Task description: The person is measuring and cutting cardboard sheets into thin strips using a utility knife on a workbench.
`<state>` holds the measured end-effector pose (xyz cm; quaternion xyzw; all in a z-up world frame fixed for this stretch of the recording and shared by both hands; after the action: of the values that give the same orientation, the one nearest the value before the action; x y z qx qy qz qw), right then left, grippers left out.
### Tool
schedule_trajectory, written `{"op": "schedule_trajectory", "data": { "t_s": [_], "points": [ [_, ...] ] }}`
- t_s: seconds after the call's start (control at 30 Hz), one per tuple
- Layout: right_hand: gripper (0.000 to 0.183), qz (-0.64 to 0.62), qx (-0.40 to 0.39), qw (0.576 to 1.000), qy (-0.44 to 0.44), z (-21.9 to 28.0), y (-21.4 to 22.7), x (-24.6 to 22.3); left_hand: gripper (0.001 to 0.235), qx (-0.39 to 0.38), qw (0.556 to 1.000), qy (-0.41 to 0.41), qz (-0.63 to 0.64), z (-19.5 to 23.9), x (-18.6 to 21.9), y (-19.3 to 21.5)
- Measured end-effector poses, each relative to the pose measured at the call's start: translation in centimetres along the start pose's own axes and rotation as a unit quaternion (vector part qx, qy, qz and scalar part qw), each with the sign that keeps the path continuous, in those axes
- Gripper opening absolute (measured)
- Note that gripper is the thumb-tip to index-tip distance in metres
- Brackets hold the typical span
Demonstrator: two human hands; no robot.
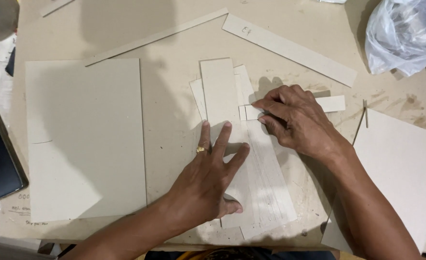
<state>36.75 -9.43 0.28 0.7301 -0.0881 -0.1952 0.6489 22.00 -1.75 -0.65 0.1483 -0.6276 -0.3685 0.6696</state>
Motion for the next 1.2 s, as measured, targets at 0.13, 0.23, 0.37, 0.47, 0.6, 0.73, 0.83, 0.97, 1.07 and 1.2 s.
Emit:
{"op": "schedule_trajectory", "data": {
  "t_s": [0.13,0.23,0.37,0.47,0.6,0.73,0.83,0.97,1.07,1.2],
  "points": [
    [0.032,0.012,0.016,1.0,-0.001,0.1,-0.1,0.0,0.127,-0.022,0.999,0.03,-0.001,-0.1,-0.1,0.0],
    [0.032,0.006,0.024,1.0,0.002,0.1,-0.1,0.1,0.124,-0.037,0.998,0.048,0.016,-0.2,-0.2,0.0],
    [0.032,-0.014,0.027,1.0,0.006,0.1,0.0,0.1,0.122,-0.071,0.993,0.082,0.034,-0.3,-0.5,-0.3],
    [0.031,0.004,0.036,0.999,0.019,0.0,0.2,-0.1,0.121,-0.097,0.989,0.105,0.048,-0.3,-0.4,-0.3],
    [0.033,0.001,0.0,1.0,-0.001,-1.0,0.3,0.6,0.117,-0.174,0.967,0.182,0.051,0.0,-0.6,-0.4],
    [0.034,-0.008,0.005,1.0,-0.026,-2.4,0.5,2.4,0.126,-0.073,0.995,0.064,-0.014,-0.5,-0.6,-0.9],
    [0.034,-0.002,0.008,0.999,-0.032,-3.7,0.3,3.3,0.13,-0.001,0.995,-0.017,-0.1,-0.4,-0.4,-1.2],
    [0.033,0.0,0.001,1.0,-0.013,-5.2,0.1,3.7,0.14,0.059,0.988,-0.052,-0.133,0.2,-0.6,-1.7],
    [0.036,-0.009,-0.034,0.999,-0.024,-5.6,-0.3,3.5,0.135,0.07,0.989,-0.076,-0.107,0.2,0.1,-0.9],
    [0.034,-0.011,-0.006,1.0,-0.005,-5.3,-0.2,3.3,0.131,0.088,0.983,-0.091,-0.137,0.6,0.4,-0.8]
  ]
}}
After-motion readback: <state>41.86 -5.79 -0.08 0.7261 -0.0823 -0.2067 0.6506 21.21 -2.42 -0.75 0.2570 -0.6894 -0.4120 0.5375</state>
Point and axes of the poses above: each hand's wrist, its own z-axis away from the middle knuckle, its own y-axis out of the back of the hand, x = y × z, the point moved 9 cm from there along -z, towards the middle knuckle, and after that the axes turned 13 degrees about z, right-handed, at the moved point
